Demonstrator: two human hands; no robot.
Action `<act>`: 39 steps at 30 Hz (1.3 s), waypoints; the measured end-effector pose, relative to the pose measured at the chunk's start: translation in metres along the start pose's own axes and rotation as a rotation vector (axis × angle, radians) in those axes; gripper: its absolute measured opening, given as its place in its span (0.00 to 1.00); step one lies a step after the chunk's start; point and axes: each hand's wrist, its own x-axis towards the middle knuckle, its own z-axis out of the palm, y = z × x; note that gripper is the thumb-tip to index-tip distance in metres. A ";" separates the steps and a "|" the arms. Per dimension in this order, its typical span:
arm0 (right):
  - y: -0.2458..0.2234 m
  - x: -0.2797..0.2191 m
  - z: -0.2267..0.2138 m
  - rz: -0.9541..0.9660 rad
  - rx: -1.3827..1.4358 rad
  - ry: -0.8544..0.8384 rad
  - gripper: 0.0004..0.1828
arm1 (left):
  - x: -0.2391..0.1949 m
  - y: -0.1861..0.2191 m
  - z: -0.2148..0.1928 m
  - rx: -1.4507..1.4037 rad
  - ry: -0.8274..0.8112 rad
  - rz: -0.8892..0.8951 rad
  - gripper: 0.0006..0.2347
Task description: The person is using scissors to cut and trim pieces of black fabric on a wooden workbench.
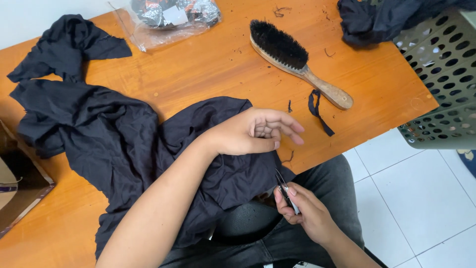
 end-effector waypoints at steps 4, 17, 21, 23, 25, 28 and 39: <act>-0.005 -0.001 0.003 -0.023 -0.016 -0.046 0.18 | -0.001 0.000 -0.004 -0.007 -0.008 0.012 0.13; -0.013 0.000 0.003 -0.111 -0.073 -0.156 0.19 | 0.002 -0.010 -0.006 -0.042 0.032 -0.016 0.13; -0.010 0.001 0.003 -0.107 -0.007 -0.171 0.19 | 0.002 -0.010 -0.007 -0.029 0.034 -0.018 0.14; -0.009 0.001 0.003 -0.099 -0.020 -0.168 0.19 | 0.002 -0.010 -0.007 -0.021 0.037 -0.025 0.14; -0.010 0.001 0.004 -0.092 -0.033 -0.166 0.19 | 0.002 -0.011 -0.007 -0.012 0.042 -0.031 0.14; -0.011 0.001 0.005 -0.104 -0.068 -0.141 0.20 | 0.002 -0.011 -0.007 -0.016 0.037 -0.015 0.14; -0.001 0.003 0.005 -0.114 0.007 -0.136 0.19 | 0.001 -0.011 -0.008 0.020 0.047 -0.034 0.14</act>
